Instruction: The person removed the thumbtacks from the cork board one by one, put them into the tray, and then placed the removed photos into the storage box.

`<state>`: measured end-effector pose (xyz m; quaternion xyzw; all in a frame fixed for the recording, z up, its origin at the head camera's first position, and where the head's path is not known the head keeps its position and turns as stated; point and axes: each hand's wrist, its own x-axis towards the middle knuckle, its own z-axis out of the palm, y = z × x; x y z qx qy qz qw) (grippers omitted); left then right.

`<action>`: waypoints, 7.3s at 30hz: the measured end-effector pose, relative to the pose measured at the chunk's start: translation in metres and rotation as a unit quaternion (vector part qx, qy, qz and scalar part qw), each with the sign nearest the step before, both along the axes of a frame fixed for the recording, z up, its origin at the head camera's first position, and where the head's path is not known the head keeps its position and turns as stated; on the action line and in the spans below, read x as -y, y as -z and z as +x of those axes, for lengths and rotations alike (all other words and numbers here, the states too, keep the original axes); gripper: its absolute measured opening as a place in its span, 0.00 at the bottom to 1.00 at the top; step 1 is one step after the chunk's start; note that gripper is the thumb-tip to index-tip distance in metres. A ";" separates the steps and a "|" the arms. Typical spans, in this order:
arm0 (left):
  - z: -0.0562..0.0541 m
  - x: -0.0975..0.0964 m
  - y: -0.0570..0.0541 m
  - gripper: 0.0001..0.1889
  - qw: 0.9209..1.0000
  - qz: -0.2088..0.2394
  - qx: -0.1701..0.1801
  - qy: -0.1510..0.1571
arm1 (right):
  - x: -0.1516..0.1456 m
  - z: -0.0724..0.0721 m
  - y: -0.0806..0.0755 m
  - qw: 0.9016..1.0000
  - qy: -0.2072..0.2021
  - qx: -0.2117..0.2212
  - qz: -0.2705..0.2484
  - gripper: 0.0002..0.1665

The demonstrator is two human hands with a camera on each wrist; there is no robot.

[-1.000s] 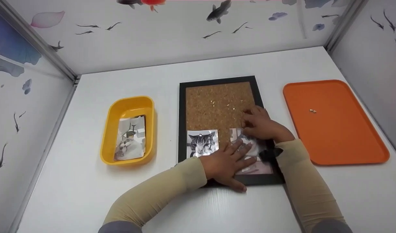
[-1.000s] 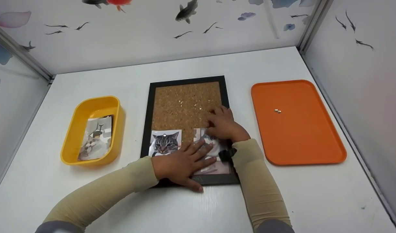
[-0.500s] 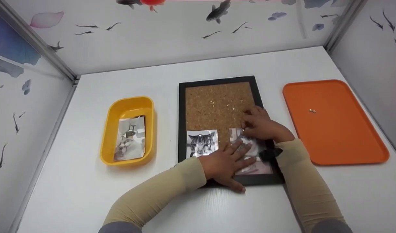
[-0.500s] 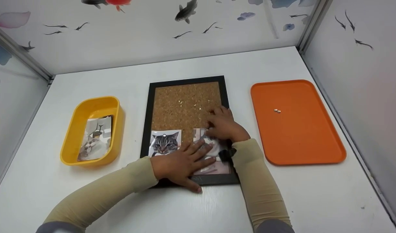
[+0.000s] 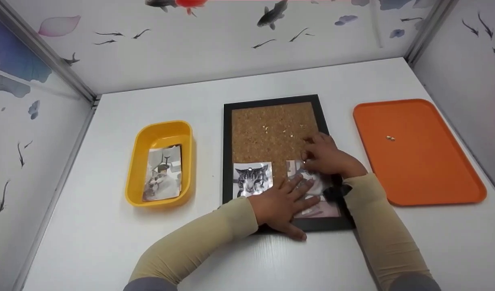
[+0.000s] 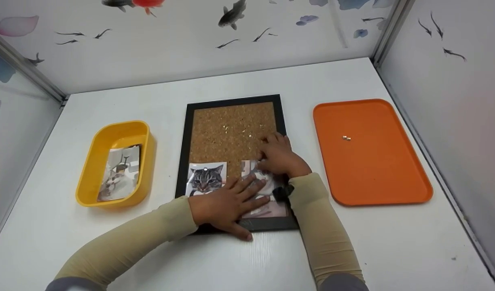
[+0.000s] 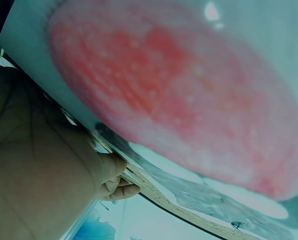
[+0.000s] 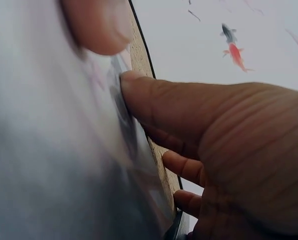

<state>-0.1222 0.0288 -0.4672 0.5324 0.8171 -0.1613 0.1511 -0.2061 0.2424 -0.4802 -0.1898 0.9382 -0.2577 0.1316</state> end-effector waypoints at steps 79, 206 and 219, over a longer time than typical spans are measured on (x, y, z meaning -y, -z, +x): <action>0.002 0.001 -0.003 0.53 1.000 0.015 0.018 -0.017 | 0.003 0.003 -0.005 0.998 -0.046 -0.037 0.026 0.08; 0.002 0.000 -0.001 0.53 0.999 0.017 0.020 -0.026 | -0.184 -0.001 -0.019 0.972 0.036 -0.121 0.197 0.10; 0.001 0.000 -0.001 0.53 0.999 0.018 0.027 -0.031 | -0.180 0.006 -0.022 0.960 -0.003 -0.180 0.215 0.12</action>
